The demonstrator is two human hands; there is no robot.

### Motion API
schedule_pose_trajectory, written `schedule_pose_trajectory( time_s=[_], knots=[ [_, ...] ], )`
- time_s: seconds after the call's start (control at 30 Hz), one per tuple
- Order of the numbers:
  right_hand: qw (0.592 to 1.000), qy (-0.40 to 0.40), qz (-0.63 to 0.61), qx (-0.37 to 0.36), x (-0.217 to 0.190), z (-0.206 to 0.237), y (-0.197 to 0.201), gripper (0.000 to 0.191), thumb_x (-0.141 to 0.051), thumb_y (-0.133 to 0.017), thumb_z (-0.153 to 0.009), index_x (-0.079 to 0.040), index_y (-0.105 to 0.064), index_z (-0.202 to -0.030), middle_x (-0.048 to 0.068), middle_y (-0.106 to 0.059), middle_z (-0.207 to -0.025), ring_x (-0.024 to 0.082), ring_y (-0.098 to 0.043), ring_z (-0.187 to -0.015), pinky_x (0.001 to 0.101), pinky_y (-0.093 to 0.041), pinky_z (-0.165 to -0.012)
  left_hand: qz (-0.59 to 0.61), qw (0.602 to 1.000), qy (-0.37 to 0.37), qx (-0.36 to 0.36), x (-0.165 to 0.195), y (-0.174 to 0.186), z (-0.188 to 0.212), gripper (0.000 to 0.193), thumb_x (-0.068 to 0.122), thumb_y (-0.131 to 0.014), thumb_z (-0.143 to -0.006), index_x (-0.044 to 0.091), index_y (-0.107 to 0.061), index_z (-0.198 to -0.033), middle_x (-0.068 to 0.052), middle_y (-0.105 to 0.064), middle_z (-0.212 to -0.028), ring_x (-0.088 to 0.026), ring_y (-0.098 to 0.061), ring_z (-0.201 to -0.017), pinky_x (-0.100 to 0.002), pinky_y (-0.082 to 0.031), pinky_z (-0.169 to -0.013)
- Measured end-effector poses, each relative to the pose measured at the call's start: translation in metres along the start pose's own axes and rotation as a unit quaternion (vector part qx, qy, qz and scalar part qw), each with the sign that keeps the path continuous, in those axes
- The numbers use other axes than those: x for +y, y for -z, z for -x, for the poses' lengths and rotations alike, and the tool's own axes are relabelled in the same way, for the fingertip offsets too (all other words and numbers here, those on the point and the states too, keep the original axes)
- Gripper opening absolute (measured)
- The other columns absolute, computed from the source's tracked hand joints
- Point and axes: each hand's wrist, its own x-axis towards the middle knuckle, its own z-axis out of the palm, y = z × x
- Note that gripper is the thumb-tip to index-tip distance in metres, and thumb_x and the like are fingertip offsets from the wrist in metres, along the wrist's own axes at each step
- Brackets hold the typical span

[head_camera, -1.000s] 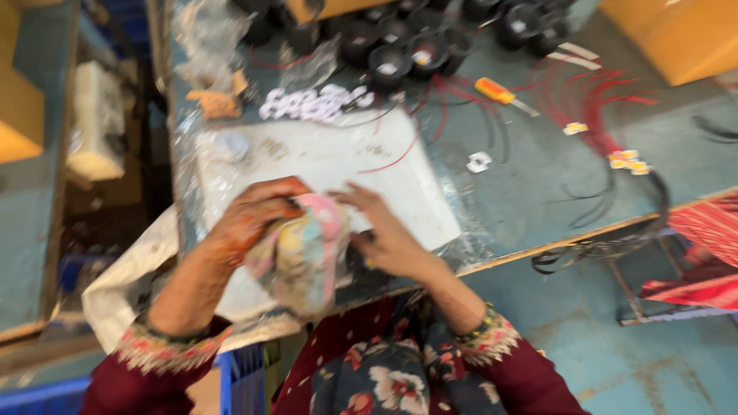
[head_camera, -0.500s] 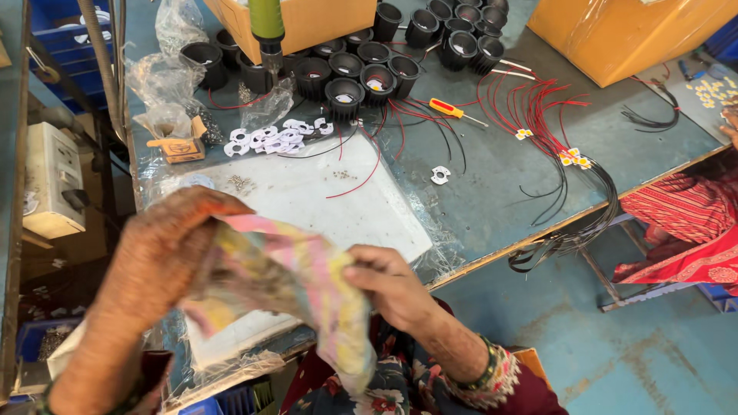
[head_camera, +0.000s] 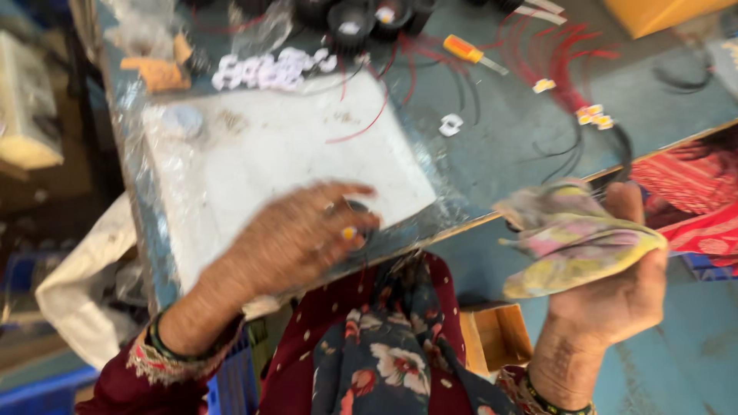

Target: The person assembles LED bulb components at a factory workbench. They hold a black heat-sink housing, use a green-handled screwdriver on the LED module inside it, wipe parts with a cloth, place white insulator discs into the housings, and arrange finished housings in rows on the table.

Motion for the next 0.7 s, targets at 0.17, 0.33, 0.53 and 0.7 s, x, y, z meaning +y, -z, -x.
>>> schedule_pose_trajectory(
  time_s=[0.17, 0.33, 0.53, 0.7],
  knots=[
    [0.987, -0.006, 0.119, -0.104, 0.037, 0.017, 0.030, 0.041, -0.044, -0.050, -0.116, -0.004, -0.057, -0.109, 0.012, -0.057, -0.099, 0.040, -0.065, -0.095, 0.0608, -0.057, -0.086, 0.041, 0.991, 0.088, 0.090, -0.039, -0.015, 0.043, 0.090, 0.044, -0.087, -0.069, 0.017, -0.048, -0.145, -0.007, -0.052, -0.146, -0.031, -0.053, -0.132, -0.046, -0.045, -0.110],
    [0.923, -0.031, 0.377, -0.077, 0.087, 0.036, 0.031, 0.038, 0.000, -0.072, -0.095, -0.004, -0.053, -0.128, 0.008, -0.057, -0.105, 0.018, -0.058, -0.091, 0.0287, -0.051, -0.082, 0.172, 0.979, 0.097, 0.050, -0.074, -0.067, 0.053, 0.127, 0.048, -0.094, -0.059, 0.016, -0.022, -0.158, -0.012, -0.041, -0.158, -0.034, -0.040, -0.146, -0.051, -0.032, -0.120],
    [0.808, 0.019, 0.510, -0.295, 0.108, 0.032, -0.004, 0.026, 0.007, -0.067, -0.091, 0.002, -0.067, -0.116, 0.012, -0.054, -0.130, 0.019, -0.057, -0.116, 0.0292, -0.049, -0.096, 0.243, 0.969, 0.030, -0.013, -0.106, -0.111, 0.011, 0.122, 0.045, -0.096, -0.063, 0.016, -0.026, -0.160, -0.011, -0.043, -0.157, -0.031, -0.042, -0.148, -0.049, -0.033, -0.122],
    [0.745, -0.017, 0.577, -0.335, 0.114, 0.024, -0.028, 0.023, 0.002, -0.069, -0.091, 0.000, -0.070, -0.114, 0.012, -0.054, -0.121, 0.023, -0.061, -0.110, 0.0309, -0.052, -0.090, 0.151, 0.974, 0.091, 0.143, -0.058, -0.151, 0.016, 0.108, 0.046, -0.096, -0.066, 0.015, -0.038, -0.152, -0.008, -0.052, -0.142, -0.029, -0.054, -0.134, -0.048, -0.040, -0.108]
  ],
)
